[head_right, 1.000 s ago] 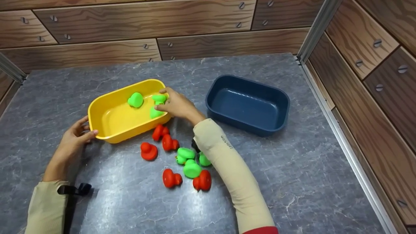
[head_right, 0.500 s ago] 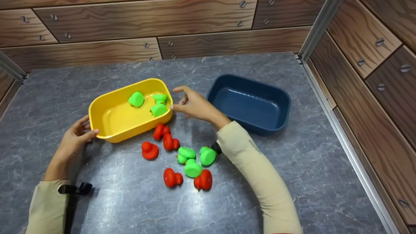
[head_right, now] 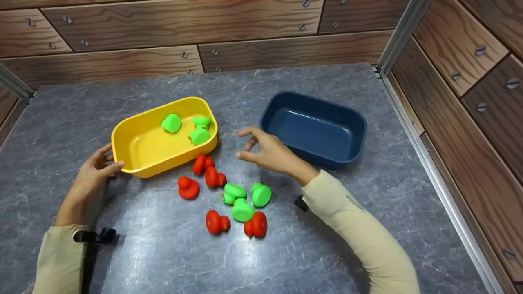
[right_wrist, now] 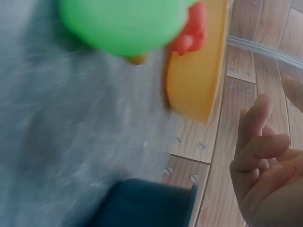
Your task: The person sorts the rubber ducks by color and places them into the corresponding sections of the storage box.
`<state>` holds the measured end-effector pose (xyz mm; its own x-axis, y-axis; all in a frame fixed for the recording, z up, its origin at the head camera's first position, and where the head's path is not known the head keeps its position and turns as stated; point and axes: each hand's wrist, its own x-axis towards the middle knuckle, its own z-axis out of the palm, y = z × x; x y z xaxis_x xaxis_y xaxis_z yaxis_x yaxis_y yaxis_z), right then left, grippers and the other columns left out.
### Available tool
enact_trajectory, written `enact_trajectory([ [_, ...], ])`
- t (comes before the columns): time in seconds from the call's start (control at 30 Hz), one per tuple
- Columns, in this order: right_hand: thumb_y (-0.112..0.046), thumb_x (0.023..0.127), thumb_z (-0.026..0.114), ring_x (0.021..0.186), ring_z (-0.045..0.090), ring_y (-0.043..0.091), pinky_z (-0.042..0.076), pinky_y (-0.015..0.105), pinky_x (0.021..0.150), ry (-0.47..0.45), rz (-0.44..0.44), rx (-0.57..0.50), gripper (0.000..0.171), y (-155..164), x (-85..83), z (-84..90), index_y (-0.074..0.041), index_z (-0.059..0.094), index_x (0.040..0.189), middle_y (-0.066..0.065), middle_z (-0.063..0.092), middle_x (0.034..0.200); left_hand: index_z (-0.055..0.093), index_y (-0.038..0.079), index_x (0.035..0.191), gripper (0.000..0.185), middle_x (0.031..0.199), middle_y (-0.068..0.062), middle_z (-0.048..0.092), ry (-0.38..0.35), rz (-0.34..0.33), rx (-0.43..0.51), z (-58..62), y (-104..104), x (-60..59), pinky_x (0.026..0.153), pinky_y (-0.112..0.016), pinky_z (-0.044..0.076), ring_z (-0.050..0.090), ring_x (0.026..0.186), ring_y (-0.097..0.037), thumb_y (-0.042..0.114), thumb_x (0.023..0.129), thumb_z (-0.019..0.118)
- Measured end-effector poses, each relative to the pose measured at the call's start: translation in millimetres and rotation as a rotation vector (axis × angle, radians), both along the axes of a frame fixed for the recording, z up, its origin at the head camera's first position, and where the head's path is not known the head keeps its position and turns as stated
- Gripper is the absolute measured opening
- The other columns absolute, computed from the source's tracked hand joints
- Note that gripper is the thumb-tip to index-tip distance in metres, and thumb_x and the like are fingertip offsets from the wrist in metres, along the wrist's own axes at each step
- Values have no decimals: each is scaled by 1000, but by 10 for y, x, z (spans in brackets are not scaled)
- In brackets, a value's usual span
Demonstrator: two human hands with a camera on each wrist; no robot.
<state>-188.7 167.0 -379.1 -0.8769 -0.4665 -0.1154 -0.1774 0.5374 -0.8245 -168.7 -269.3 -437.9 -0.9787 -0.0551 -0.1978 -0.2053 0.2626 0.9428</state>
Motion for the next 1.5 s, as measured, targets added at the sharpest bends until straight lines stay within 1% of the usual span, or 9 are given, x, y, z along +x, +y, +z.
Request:
enact_trajectory([
  [0.13,-25,89,70,69,58,28,55,36,63,-16,17,17,56,135,76,-52,-10,44,137,19,57,112,27,9,152,76,113,-6,51,7,6,4,-7,-1,-8,70,-18,43,55,81,0,16,88,69],
  [0.33,-29,88,70,65,58,28,55,38,62,-63,47,56,62,279,189,-165,-7,42,139,22,55,120,27,9,152,76,116,-9,52,19,-18,-34,-15,-16,-2,69,-19,44,57,80,0,17,89,68],
  [0.57,-30,87,71,56,50,11,48,26,54,-70,85,116,62,352,325,-279,-8,43,138,21,56,121,27,10,152,76,118,-9,50,9,-16,-29,2,-1,5,71,-19,44,56,82,0,19,89,68],
  [0.73,-29,87,72,55,49,7,45,23,53,-69,116,112,62,396,402,-355,-5,44,138,22,55,120,28,9,152,76,115,-8,50,14,-12,-28,1,7,3,69,-18,43,55,81,-1,18,89,69],
  [0.87,-29,87,72,55,46,6,43,21,53,-94,134,96,62,425,458,-412,-4,45,137,21,54,118,28,9,152,76,112,-5,51,15,-4,-24,-5,4,0,68,-18,43,55,80,0,16,89,69],
  [1.0,-30,85,74,59,45,7,42,21,54,-108,136,97,64,432,500,-462,-3,46,136,18,54,114,27,10,152,77,114,-6,50,6,0,-25,-3,1,2,69,-18,43,55,82,-1,18,89,69],
  [1.13,-33,84,74,66,47,11,42,21,59,-82,131,126,64,424,521,-501,-4,47,135,16,56,112,27,10,152,77,114,-5,50,0,2,-24,-4,-3,8,70,-18,43,55,82,-1,18,88,70],
  [1.33,-34,84,74,75,49,15,42,22,64,-77,133,143,64,409,535,-536,-5,48,135,17,58,113,26,8,152,77,115,-8,52,13,-12,-21,-7,-5,5,72,-16,45,57,82,-1,17,89,69],
  [1.5,-36,83,75,88,51,18,42,25,73,-57,129,165,64,396,537,-566,-7,50,135,14,58,113,27,8,152,77,113,-7,52,14,-5,-9,-4,2,-1,72,-16,45,57,81,-1,16,88,69],
])
